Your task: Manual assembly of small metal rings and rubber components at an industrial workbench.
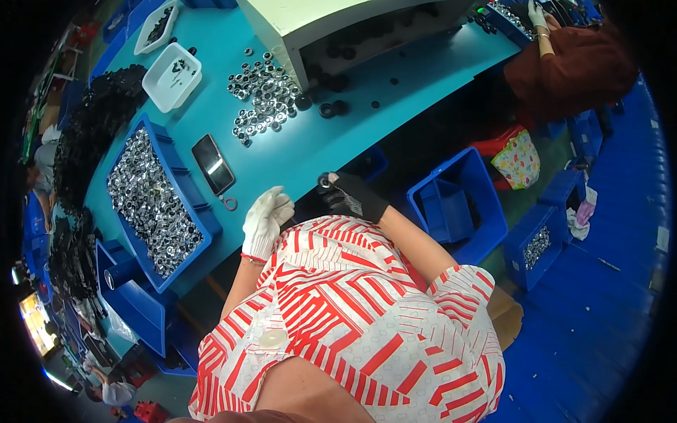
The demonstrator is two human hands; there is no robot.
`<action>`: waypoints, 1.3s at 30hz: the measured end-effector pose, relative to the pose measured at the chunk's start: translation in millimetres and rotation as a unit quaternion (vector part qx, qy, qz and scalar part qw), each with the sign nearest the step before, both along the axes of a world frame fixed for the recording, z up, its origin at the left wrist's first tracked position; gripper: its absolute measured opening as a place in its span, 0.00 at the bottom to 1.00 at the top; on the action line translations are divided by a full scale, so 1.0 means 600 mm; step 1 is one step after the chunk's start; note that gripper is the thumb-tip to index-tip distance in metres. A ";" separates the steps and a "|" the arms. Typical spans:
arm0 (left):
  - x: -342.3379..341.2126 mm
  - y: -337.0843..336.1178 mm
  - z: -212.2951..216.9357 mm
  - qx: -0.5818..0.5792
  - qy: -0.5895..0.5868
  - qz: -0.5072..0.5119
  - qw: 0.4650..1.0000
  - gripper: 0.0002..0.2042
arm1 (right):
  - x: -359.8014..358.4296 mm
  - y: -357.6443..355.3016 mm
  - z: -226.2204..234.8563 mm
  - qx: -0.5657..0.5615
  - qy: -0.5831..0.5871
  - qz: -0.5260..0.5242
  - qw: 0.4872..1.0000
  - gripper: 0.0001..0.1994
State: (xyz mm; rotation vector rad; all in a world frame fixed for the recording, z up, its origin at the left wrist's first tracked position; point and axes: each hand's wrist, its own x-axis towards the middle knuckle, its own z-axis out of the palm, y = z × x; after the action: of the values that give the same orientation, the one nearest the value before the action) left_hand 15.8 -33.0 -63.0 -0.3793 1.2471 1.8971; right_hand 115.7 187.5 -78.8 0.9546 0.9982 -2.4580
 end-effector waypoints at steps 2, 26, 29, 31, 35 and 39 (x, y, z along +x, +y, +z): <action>0.005 -0.002 -0.005 -0.014 -0.012 0.002 1.000 0.17 | 0.028 0.013 -0.045 0.005 0.002 -0.020 1.000 0.16; 0.056 -0.028 0.004 -0.052 -0.040 0.116 0.991 0.18 | -0.230 0.095 -0.043 0.830 0.285 0.171 0.448 0.08; 0.069 -0.031 0.003 -0.062 -0.040 0.147 0.986 0.18 | -0.291 0.037 -0.081 0.785 0.273 0.266 0.489 0.08; 0.073 -0.030 0.009 -0.065 -0.039 0.151 0.986 0.18 | -0.315 0.021 -0.094 0.783 0.314 0.219 0.490 0.08; 0.073 -0.044 0.006 -0.065 -0.040 0.156 0.985 0.18 | -0.342 0.010 -0.112 0.817 0.312 0.177 0.451 0.08; 0.071 -0.064 -0.010 -0.055 -0.043 0.163 0.984 0.19 | -0.316 0.003 -0.124 0.797 0.281 0.248 0.473 0.07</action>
State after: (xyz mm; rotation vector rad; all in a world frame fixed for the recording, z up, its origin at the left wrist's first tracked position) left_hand 58.3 -71.3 -68.8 -0.7556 1.2966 2.0628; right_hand -73.9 189.6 -153.0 -0.1397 3.2325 -0.6032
